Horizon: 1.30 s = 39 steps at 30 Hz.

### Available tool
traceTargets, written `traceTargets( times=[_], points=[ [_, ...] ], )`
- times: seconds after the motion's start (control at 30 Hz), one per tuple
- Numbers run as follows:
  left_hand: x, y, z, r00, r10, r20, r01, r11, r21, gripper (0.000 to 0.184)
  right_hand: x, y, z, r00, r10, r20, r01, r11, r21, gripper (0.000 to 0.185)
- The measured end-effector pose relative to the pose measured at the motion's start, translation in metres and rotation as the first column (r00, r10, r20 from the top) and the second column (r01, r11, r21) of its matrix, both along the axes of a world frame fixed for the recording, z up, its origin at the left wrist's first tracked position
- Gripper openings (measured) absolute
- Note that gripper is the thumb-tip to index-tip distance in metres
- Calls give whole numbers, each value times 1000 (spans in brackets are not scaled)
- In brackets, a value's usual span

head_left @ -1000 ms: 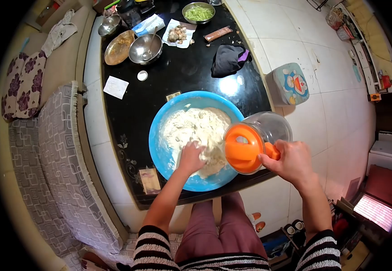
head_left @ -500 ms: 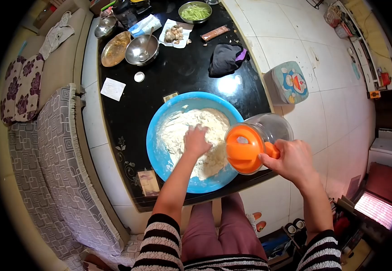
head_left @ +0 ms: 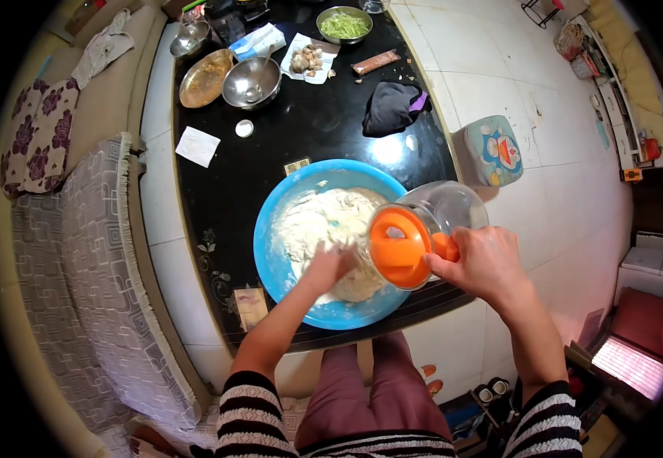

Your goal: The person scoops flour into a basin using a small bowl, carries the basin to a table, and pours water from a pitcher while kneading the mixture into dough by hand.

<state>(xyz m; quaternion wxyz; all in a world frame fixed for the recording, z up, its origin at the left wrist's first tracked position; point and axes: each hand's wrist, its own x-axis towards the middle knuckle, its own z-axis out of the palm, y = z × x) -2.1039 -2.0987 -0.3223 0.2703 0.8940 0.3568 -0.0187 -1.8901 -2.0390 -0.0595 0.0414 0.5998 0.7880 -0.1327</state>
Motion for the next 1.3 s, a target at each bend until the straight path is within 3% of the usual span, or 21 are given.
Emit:
traceTargets(
  times=[0.07,0.2,0.27,0.33,0.5,0.53,0.57,0.7,0.77,0.8,0.87,0.93,0.97,1.07,1.1,1.17,1.2,1.27,1.3],
  points=[
    [-3,9,-4,906,417,-71,-421,905,-61,42,2,-1,-1,1000,2,8,-2,1000,-14,36],
    [-19,23,27,826,541,-159,-543,839,39,54,6,-1,-2,997,-57,-45,56,998,-32,36],
    [-21,30,16,625,777,-74,-779,627,8,64,10,-1,-2,998,-62,-33,61,998,-26,36],
    [-11,50,17,603,794,-79,-797,603,-30,66,15,-2,-4,991,-130,-33,127,990,-63,38],
    [52,74,25,860,472,-196,-497,861,-108,70,23,1,0,973,-214,-83,206,973,-101,41],
    [65,66,17,875,451,-175,-468,880,-74,66,25,1,0,962,-251,-108,237,963,-132,42],
    [71,48,8,917,396,-42,-394,917,58,60,26,1,-1,961,-253,-109,238,962,-133,42],
    [78,5,-12,965,252,69,-256,965,54,52,34,3,-1,943,-310,-120,290,944,-156,43],
    [58,-1,9,974,-115,-195,119,993,7,42,37,0,0,932,-339,-127,316,933,-175,44],
    [49,4,0,973,-118,-196,122,993,8,42,38,1,0,931,-342,-124,318,931,-179,44],
    [31,20,-24,961,260,-91,-275,920,-280,33,42,0,0,930,-347,-117,323,928,-185,44],
    [16,37,16,955,270,-121,-251,956,153,40,45,-1,-3,925,-348,-155,322,931,-173,44],
    [11,44,32,916,383,-121,-365,919,148,35,45,-2,-3,924,-349,-154,323,930,-174,44],
    [-4,39,36,758,635,-149,-632,771,73,53,49,-1,-2,921,-364,-141,340,925,-171,44],
    [-9,33,38,758,635,-147,-632,771,78,53,50,-3,-3,911,-382,-154,354,918,-181,44],
    [-19,13,41,579,807,-118,-815,574,-74,71,53,-4,-4,900,-400,-176,367,910,-191,44],
    [-19,5,43,580,805,-122,-814,576,-68,71,55,-4,-4,893,-411,-186,374,904,-206,44],
    [-13,-11,45,356,913,-199,-931,328,-164,85,57,-6,-4,882,-427,-200,383,896,-225,44],
    [-9,-20,35,277,954,-119,-948,251,-194,89,58,-7,-5,877,-432,-209,388,895,-221,44]
  ],
)
